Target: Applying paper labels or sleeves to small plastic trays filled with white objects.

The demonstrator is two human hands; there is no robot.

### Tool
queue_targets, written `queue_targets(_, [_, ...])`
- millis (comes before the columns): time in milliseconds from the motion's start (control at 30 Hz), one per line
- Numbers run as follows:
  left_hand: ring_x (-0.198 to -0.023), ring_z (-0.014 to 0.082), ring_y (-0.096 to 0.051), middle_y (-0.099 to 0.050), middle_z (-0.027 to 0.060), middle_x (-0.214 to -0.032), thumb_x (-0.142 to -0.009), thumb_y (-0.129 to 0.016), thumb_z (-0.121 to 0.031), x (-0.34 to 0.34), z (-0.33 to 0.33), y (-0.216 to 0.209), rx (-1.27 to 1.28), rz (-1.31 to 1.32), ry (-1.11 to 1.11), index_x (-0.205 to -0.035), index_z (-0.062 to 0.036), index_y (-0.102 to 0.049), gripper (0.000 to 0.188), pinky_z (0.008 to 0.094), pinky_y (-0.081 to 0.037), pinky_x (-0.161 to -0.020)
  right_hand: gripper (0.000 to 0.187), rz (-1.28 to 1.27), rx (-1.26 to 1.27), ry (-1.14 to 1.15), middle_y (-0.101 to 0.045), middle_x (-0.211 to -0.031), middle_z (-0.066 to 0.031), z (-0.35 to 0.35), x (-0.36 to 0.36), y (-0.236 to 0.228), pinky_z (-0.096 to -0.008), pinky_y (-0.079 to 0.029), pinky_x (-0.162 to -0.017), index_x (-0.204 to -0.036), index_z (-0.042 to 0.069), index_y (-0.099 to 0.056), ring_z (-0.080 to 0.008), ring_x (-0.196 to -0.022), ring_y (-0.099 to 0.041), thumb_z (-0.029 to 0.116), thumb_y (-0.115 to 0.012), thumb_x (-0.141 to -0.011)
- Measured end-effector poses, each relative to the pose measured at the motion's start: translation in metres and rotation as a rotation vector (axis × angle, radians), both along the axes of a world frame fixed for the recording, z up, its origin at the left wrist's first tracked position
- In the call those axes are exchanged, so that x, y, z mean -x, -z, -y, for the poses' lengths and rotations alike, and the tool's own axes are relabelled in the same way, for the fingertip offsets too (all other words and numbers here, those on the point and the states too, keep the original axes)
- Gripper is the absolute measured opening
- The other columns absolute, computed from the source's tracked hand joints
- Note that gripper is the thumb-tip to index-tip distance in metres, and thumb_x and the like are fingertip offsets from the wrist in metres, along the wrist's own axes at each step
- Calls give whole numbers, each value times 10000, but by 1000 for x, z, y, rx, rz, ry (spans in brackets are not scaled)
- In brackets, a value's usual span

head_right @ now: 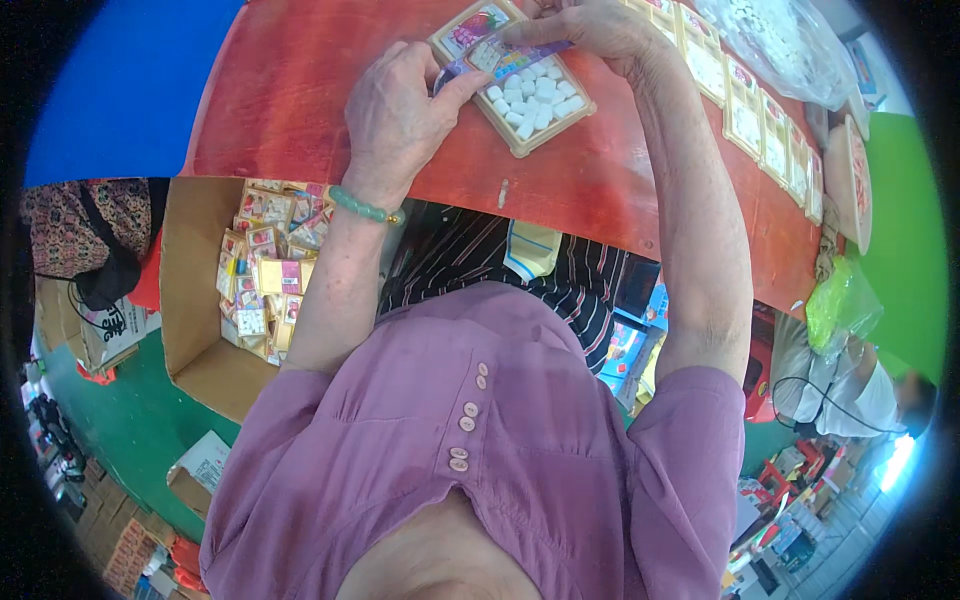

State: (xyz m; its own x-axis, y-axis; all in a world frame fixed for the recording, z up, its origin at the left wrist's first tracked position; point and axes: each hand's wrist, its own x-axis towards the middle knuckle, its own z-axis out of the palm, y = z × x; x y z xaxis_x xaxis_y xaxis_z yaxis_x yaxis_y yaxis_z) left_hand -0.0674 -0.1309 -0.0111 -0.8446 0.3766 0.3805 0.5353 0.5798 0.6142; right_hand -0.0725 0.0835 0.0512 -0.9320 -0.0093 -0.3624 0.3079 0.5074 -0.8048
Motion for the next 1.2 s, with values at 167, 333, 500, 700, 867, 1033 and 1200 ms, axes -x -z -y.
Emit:
queue_targets(167, [-695, 292, -624, -596, 120, -743, -701, -785, -371, 1, -1, -3, -36, 18, 25, -735, -22, -598, 397, 407, -494, -602, 230, -145, 294, 9, -683, -934, -60, -11, -11, 24, -248, -496, -824, -982, 7, -630, -112, -863, -641, 80, -721, -783])
queue_targets(333, [-609, 284, -577, -575, 120, -664, -717, -779, -354, 4, 6, -4, -59, 46, 67, -658, -24, -575, 392, 400, -440, -539, 357, -114, 322, -64, -679, -1005, -85, -2, -24, 23, -250, -487, -881, -1081, -13, -592, -120, -915, -647, 98, -726, -770])
queue_targets(500, [-599, 279, -575, -577, 114, -657, -725, -777, -300, 5, 8, 0, -107, 79, 100, -664, -16, -577, 353, 391, -430, -531, 389, -181, 346, 57, -677, -1002, -78, 3, -42, 30, -257, -499, -858, -1115, -25, -583, -122, -905, -646, 103, -719, -774])
queue_targets(700, [-605, 209, -572, -625, 90, -704, -757, -732, -97, -10, 16, -5, -393, 178, 206, -712, 1, -587, 181, 329, -444, -554, 379, -234, 353, 143, -681, -973, -71, 12, -78, 1, -241, -513, -802, -1111, -12, -588, -105, -857, -656, 99, -724, -775])
queue_targets(867, [-663, 75, -553, -639, 14, -732, -820, -701, -81, -22, 20, -12, -577, 663, 288, -759, -13, -615, 126, 231, -442, -588, 350, -275, 503, 211, -684, -987, -77, 11, -102, 4, -234, -528, -777, -1084, -1, -593, -96, -848, -661, 51, -720, -762])
queue_targets(1033, [-686, 41, -556, -640, 3, -802, -871, -673, -98, -32, 20, -14, -888, 1045, 452, -856, -26, -616, 93, 191, -449, -606, 378, -316, 679, 271, -679, -1016, -91, 14, -127, 19, -254, -531, -812, -1110, -11, -583, -117, -885, -662, 25, -708, -755])
queue_targets(1200, [-742, 67, -607, -638, 20, -851, -875, -660, -84, -45, 13, -17, -843, 1219, 596, -891, -14, -601, 93, 215, -519, -688, 497, -313, 913, 339, -668, -1071, -128, 11, -152, 38, -317, -531, -865, -1188, -36, -538, -172, -935, -667, -15, -699, -718])
